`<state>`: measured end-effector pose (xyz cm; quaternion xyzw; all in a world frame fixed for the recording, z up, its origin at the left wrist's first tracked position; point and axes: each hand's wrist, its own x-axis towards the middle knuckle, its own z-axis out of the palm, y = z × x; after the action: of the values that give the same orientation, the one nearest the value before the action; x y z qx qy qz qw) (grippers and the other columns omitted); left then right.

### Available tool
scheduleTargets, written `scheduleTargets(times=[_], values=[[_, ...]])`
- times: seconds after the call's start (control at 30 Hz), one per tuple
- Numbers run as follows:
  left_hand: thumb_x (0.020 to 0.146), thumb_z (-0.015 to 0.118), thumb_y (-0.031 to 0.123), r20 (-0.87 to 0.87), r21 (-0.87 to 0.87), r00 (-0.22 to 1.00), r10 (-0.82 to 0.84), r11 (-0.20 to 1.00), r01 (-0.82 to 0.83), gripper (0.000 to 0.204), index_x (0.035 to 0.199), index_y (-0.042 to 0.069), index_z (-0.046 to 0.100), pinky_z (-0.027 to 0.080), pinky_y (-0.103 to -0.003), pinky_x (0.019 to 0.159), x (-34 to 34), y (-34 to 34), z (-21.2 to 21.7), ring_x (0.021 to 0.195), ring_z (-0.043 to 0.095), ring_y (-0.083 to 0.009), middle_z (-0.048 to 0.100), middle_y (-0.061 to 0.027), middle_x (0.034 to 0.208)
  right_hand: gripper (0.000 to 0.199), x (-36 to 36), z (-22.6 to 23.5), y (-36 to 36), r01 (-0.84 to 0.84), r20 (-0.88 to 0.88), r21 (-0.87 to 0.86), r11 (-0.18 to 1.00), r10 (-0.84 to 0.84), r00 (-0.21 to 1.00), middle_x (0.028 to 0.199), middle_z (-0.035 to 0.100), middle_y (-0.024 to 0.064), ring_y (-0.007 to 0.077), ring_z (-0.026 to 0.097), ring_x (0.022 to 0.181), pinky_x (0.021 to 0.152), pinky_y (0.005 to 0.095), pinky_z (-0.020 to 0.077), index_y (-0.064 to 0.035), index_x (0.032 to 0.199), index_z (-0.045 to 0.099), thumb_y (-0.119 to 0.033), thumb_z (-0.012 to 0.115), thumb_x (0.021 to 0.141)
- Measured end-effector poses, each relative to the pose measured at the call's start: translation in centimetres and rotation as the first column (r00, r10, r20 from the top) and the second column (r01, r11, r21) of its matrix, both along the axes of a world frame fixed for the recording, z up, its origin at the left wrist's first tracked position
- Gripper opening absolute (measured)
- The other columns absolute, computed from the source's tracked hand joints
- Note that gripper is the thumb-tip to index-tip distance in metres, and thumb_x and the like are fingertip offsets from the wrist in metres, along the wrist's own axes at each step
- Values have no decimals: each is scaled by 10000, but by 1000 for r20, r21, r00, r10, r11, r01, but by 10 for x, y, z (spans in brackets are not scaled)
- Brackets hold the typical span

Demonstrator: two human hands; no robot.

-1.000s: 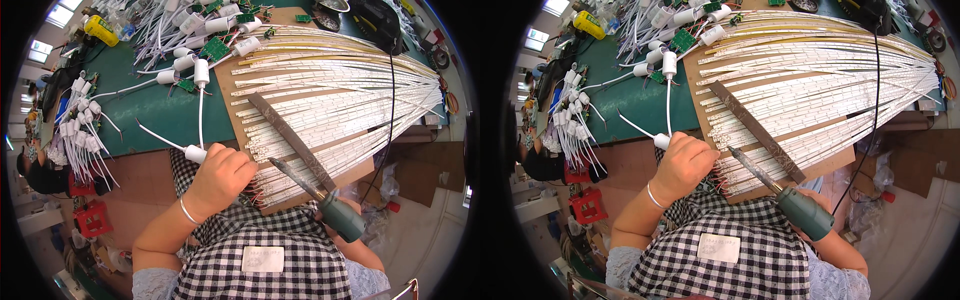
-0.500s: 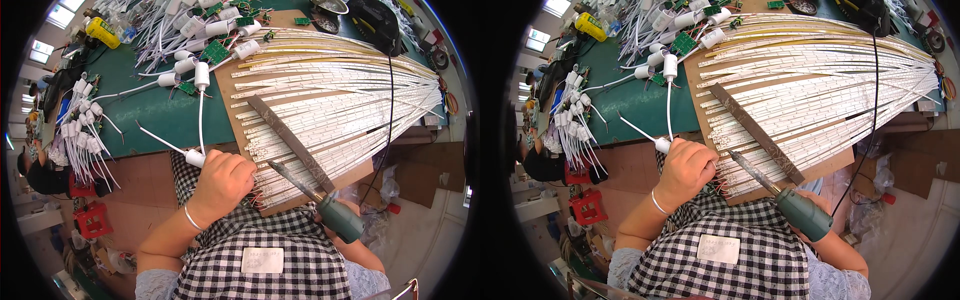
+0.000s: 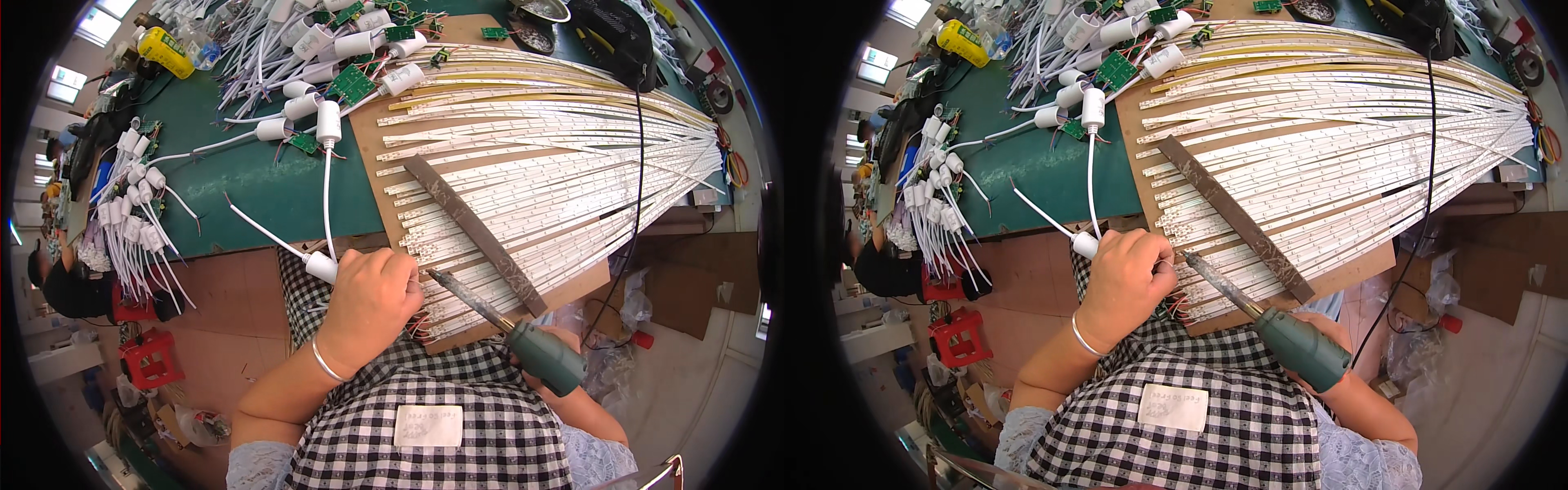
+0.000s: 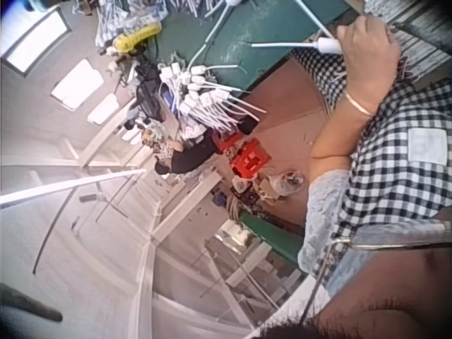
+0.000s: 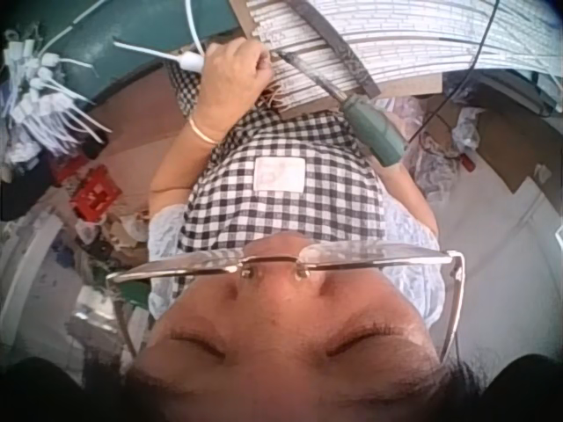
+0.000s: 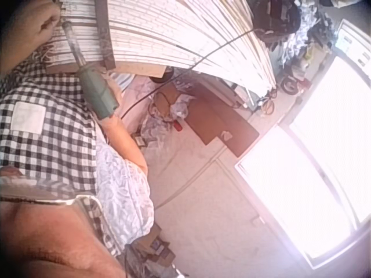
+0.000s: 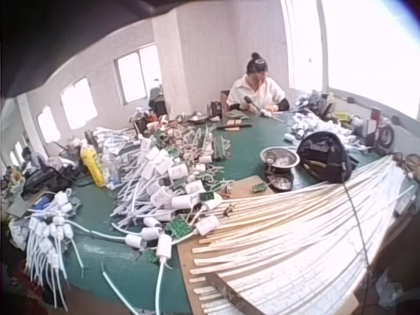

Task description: The person uses a soldering iron to attach wires to a circuit board. They repeatedly pick up a white cylindrical component with wires, position it on a wooden jig, and solder the connections. The person works continuously on a green workbench in a workshop environment.

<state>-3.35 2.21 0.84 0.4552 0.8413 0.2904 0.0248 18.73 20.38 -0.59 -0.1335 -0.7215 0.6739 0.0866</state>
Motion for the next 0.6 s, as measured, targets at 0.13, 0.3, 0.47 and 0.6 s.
scheduleTargets(times=[0.13, 0.3, 0.47, 0.6], values=[[671, 664, -17, -2, -2, 1000, 24, 1000, -24, 181, 754, 80, 536, 392, -387, 638, 3, 1, -2, 641, 540, -277, 552, -61, 689, 376, 6, -2, -1, 23, 74, -49, 999, -19, 997, 882, 660, 86, 151, 666, 729, 682, 265, 534, 51, 1057, 611, -256, 640, 842], [668, 659, -23, -15, 1, 999, 39, 999, -39, 185, 753, 79, 530, 391, -390, 633, 4, 3, -1, 643, 542, -283, 547, -67, 685, 458, 7, -11, -3, 18, -1, -18, 1000, -18, 1000, 899, 643, 90, 155, 661, 740, 675, 266, 528, 56, 1069, 604, -337, 648, 840], [669, 655, -26, -14, -2, 999, 43, 999, -43, 183, 758, 74, 530, 392, -392, 634, 5, 4, 0, 644, 542, -285, 546, -72, 685, 568, 3, -3, 0, -25, 8, -54, 998, 26, 1000, 879, 639, 89, 167, 658, 725, 665, 270, 521, 53, 1055, 610, -474, 642, 846], [670, 658, -22, -7, -10, 999, 39, 999, -39, 175, 757, 71, 538, 391, -391, 635, 5, 4, 0, 645, 545, -283, 548, -73, 686, 568, 5, -1, 2, -33, 124, -21, 999, 36, 992, 822, 656, 94, 172, 663, 697, 651, 275, 528, 43, 1007, 625, -507, 640, 865]])
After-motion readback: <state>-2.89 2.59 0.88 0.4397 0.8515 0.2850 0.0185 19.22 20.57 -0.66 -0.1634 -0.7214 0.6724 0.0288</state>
